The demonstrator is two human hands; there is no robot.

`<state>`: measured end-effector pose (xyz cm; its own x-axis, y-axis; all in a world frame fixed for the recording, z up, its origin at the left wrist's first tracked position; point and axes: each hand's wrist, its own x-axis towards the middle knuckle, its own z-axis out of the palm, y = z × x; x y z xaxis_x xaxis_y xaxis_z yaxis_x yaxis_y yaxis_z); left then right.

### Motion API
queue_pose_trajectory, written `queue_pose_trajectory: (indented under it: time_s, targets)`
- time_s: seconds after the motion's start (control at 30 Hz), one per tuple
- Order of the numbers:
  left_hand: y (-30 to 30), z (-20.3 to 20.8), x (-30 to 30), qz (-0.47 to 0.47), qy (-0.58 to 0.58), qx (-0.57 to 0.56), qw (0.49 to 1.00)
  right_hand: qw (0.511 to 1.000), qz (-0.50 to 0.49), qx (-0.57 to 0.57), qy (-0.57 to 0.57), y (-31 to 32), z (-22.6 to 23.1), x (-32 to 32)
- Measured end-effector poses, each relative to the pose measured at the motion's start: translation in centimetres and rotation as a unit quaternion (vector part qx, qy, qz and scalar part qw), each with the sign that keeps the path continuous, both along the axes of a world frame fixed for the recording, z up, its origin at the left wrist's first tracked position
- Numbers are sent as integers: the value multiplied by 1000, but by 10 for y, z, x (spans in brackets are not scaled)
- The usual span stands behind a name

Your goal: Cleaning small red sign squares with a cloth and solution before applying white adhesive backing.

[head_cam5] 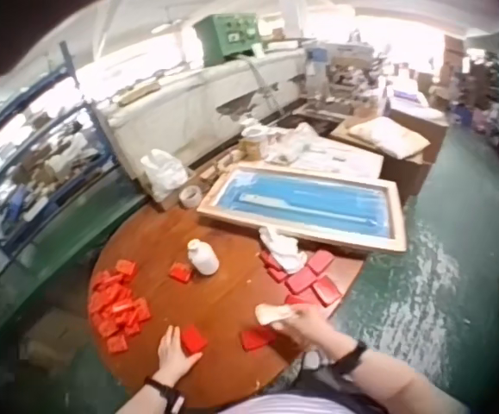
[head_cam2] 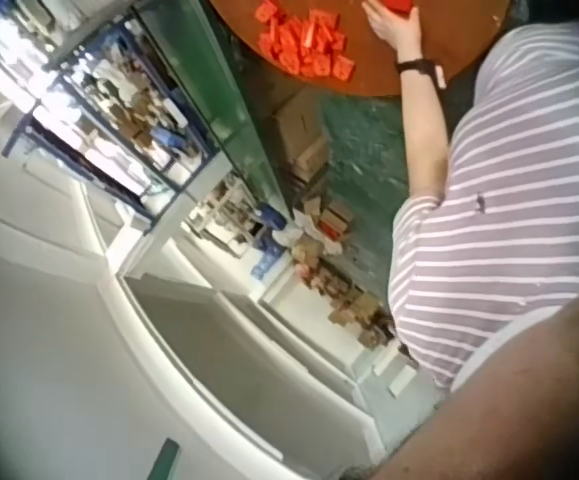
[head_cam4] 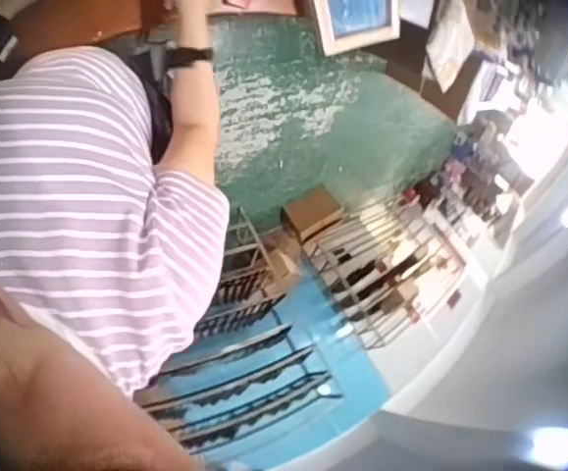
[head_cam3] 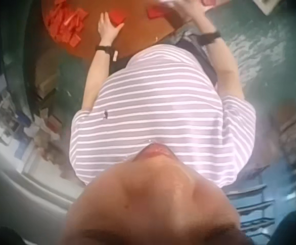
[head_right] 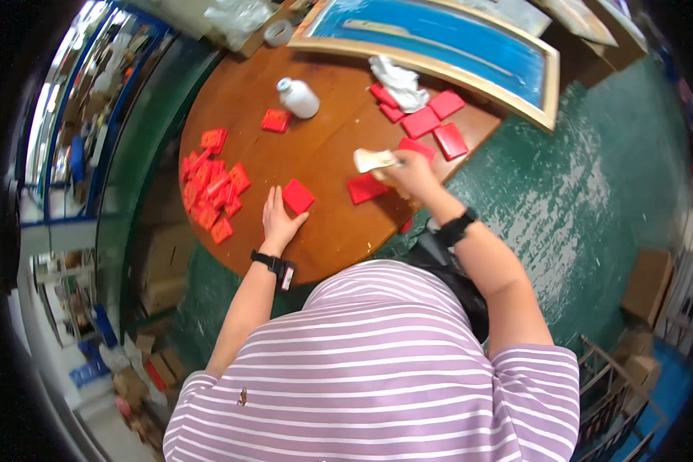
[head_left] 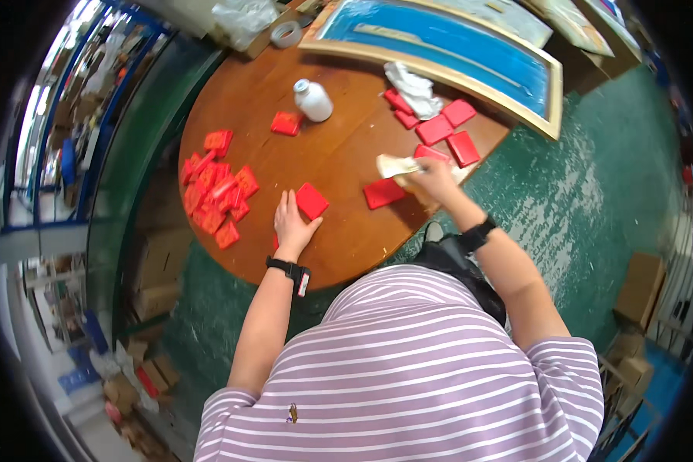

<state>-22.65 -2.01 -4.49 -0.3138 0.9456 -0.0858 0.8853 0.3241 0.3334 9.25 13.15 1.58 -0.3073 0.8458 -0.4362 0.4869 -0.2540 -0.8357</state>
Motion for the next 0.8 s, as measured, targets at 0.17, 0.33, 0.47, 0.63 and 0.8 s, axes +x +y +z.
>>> queue_pose_trajectory:
  time_s: [0.17, 0.33, 0.47, 0.63, 0.8]
  targets:
    - [-6, 18, 32, 25, 39, 69, 997, 972, -151, 121, 132, 58, -52, 126]
    - [-65, 14, 47, 101, 47, 114, 987, 910, -303, 160, 233, 95, -22, 229]
    - [-91, 20, 71, 131, 60, 69, 987, 951, -264, 112, 115, 74, -67, 288]
    - [-54, 57, 118, 42, 39, 83, 995, 911, -200, 38, -358, -50, -217, 437]
    - [-23, 60, 169, -144, -20, 133, 980, 820, -308, -242, -418, -305, -246, 575]
